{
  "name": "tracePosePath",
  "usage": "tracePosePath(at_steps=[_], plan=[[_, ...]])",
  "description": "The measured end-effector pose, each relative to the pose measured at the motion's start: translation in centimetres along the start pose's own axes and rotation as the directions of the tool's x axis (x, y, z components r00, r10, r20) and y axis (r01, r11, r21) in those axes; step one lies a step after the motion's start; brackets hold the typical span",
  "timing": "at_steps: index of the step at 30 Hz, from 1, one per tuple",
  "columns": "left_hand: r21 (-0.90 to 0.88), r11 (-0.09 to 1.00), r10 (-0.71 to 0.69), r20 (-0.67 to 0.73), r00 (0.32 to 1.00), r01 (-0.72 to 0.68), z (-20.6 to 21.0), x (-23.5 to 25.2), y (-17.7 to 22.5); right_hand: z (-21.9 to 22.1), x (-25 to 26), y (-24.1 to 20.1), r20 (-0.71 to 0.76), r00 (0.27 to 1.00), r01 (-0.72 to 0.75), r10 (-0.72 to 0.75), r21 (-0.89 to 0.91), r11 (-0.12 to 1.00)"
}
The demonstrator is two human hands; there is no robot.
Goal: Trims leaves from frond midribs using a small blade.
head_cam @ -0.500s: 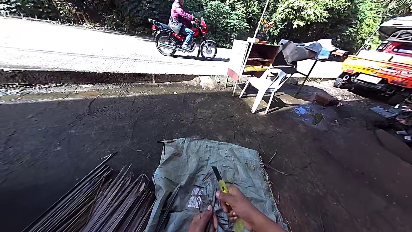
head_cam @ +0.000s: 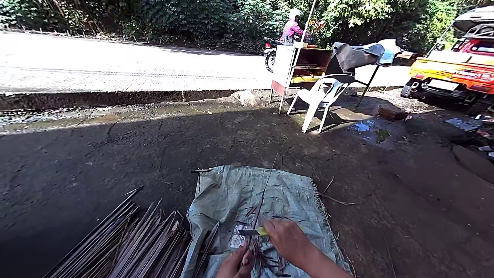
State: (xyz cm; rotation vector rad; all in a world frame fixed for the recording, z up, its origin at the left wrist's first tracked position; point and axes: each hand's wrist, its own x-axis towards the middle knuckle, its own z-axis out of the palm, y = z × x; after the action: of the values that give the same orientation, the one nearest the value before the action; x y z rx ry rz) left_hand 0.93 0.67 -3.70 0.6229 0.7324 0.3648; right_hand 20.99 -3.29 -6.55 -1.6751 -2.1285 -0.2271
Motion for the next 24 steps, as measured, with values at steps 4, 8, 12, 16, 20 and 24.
tracePosePath(at_steps=[4, 8, 12, 16, 20, 24], plan=[[-0.040, 0.999, -0.021, 0.001, 1.000, 0.021, 0.0, 0.3, 0.2, -0.5, 0.8, 1.6, 0.031, 0.989, -0.141, 0.147, -0.138, 0.980], [-0.040, 0.997, -0.061, 0.010, 0.998, 0.061, 0.1, 0.1, 0.1, -4.4, 3.7, 3.6, 0.460, 0.654, -0.558, 0.601, -0.242, 0.793], [-0.068, 0.996, -0.054, 0.012, 0.998, 0.055, -0.2, -0.2, -0.2, -4.9, 3.2, 4.5, 0.265, 0.754, -0.560, 0.601, -0.219, 0.799], [-0.252, 0.967, -0.019, 0.090, 0.996, 0.042, -0.8, 0.1, -0.1, -1.7, 0.4, 0.0, 0.067, 0.980, -0.191, 0.189, 0.024, 0.981], [-0.404, 0.911, 0.002, 0.211, 0.978, 0.085, -1.1, 0.2, -0.3, 0.1, -0.1, -1.2, 0.002, 0.998, -0.065, 0.065, -0.011, 0.998], [-0.375, 0.916, -0.068, 0.208, 0.976, 0.144, -0.8, 0.1, -0.1, -2.0, 1.4, 1.4, 0.249, 0.923, -0.293, 0.294, -0.040, 0.955]])
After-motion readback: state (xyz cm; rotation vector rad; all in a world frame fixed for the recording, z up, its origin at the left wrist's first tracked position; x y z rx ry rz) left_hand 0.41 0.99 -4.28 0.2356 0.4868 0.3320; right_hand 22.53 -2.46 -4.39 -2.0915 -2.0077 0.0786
